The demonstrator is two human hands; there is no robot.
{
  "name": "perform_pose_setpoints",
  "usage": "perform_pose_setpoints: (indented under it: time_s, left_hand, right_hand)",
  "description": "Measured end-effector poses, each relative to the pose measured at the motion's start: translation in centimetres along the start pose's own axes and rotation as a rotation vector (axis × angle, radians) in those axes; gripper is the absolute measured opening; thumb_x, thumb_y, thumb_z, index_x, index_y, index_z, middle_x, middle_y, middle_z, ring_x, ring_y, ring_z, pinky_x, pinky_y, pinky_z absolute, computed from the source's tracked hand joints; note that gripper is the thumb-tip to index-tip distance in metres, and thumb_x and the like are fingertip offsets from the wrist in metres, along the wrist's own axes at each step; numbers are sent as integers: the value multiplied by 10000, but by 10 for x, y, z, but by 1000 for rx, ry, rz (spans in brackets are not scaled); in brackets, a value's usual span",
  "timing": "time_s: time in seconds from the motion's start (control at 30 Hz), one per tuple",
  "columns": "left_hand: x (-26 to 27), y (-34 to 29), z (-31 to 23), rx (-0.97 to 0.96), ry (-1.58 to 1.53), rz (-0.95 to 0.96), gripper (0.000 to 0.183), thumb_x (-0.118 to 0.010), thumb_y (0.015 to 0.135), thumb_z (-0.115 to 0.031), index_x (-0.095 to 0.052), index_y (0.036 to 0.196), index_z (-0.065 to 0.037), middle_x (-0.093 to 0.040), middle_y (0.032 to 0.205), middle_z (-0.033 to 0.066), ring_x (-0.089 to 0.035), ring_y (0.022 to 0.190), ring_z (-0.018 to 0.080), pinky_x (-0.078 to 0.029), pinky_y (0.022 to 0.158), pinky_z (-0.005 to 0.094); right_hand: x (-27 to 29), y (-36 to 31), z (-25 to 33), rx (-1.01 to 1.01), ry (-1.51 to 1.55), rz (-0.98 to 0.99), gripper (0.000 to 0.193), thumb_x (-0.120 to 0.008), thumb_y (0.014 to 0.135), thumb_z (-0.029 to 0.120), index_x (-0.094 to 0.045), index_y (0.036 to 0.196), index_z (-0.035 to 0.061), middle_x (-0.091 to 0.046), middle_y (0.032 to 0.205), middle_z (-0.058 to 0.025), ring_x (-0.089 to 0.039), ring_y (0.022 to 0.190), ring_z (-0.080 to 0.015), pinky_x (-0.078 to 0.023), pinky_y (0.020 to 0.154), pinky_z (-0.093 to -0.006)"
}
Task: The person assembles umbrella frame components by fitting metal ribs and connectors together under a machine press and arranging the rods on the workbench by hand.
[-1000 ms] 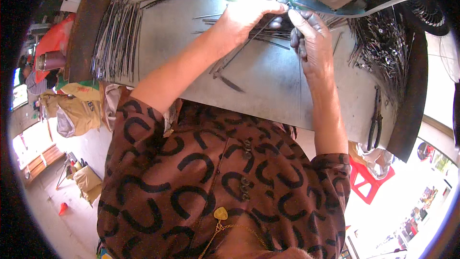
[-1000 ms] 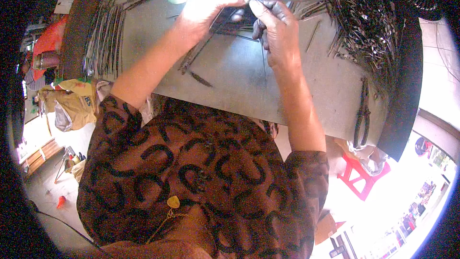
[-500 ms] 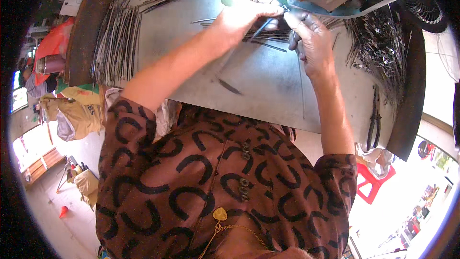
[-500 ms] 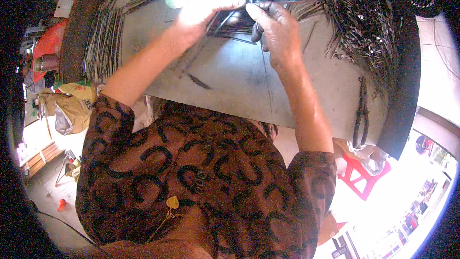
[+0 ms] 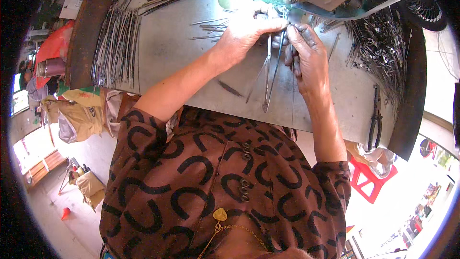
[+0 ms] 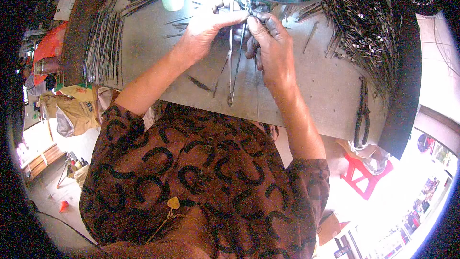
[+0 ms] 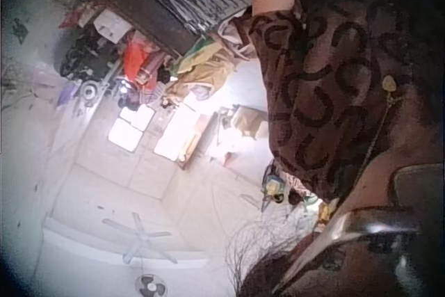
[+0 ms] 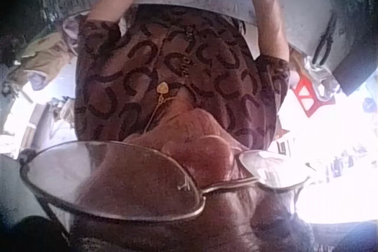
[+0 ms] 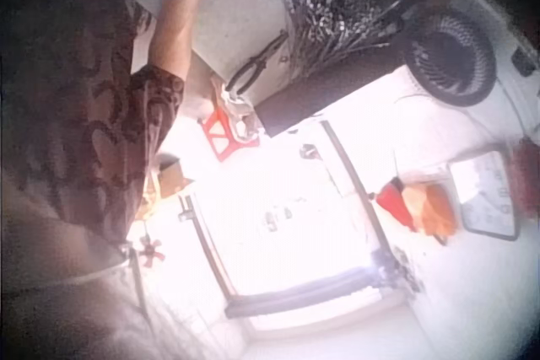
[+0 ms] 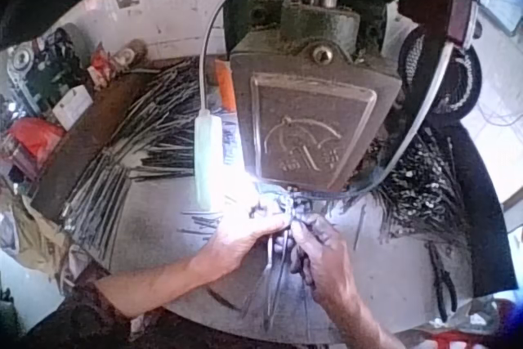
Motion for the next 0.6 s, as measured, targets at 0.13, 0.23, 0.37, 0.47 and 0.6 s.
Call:
perform_pose_setpoints:
  time_s: [0.13, 0.23, 0.37, 0.47, 0.6]
  left_hand:
    - [-2, 4, -3, 80, -24, -13, 153, -691, 821, -161, -613, 878, -43, -604, 825, 21, -557, 794, 94, -458, 728, 251]
    - [-1, 7, 0, 58, 33, -49, 147, -690, 823, -156, -610, 871, -43, -598, 821, 21, -554, 784, 95, -458, 724, 248]
    - [-6, 9, 1, 49, 14, -89, 143, -685, 825, -148, -613, 874, -35, -591, 823, 24, -550, 786, 93, -460, 726, 251]
    - [0, 10, 17, 29, -13, -34, 191, -704, 804, -179, -624, 934, -66, -607, 855, 5, -554, 791, 90, -443, 745, 250]
    - [-7, 3, 10, -2, -23, -91, 183, -702, 801, -162, -625, 935, -63, -607, 853, 4, -554, 790, 90, -441, 742, 247]
  right_hand:
    - [3, 3, 5, 23, -49, 10, 240, -567, 928, 274, -600, 1038, 63, -517, 580, 6, -417, 416, -44, -254, 343, -197]
    - [7, 13, 6, 23, -61, 53, 246, -568, 926, 270, -608, 1051, 62, -523, 578, 6, -407, 409, -38, -252, 342, -196]
    - [9, 21, 2, 8, 19, 63, 228, -583, 916, 257, -622, 1029, 62, -550, 604, 5, -415, 412, -31, -249, 342, -187]
    - [7, 20, 0, -35, 46, 39, 213, -591, 912, 243, -622, 1029, 67, -563, 626, 5, -421, 416, -32, -247, 344, -183]
    - [1, 15, -1, 1, 84, -5, 205, -588, 916, 242, -626, 1024, 72, -560, 627, 18, -426, 422, -27, -243, 346, -176]
Point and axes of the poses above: each hand's wrist, its own y-axis towards the middle knuckle, its own x-axis out of the back of the hand, z = x × y, the point moved 1 cm from there along y, towards the middle knuckle
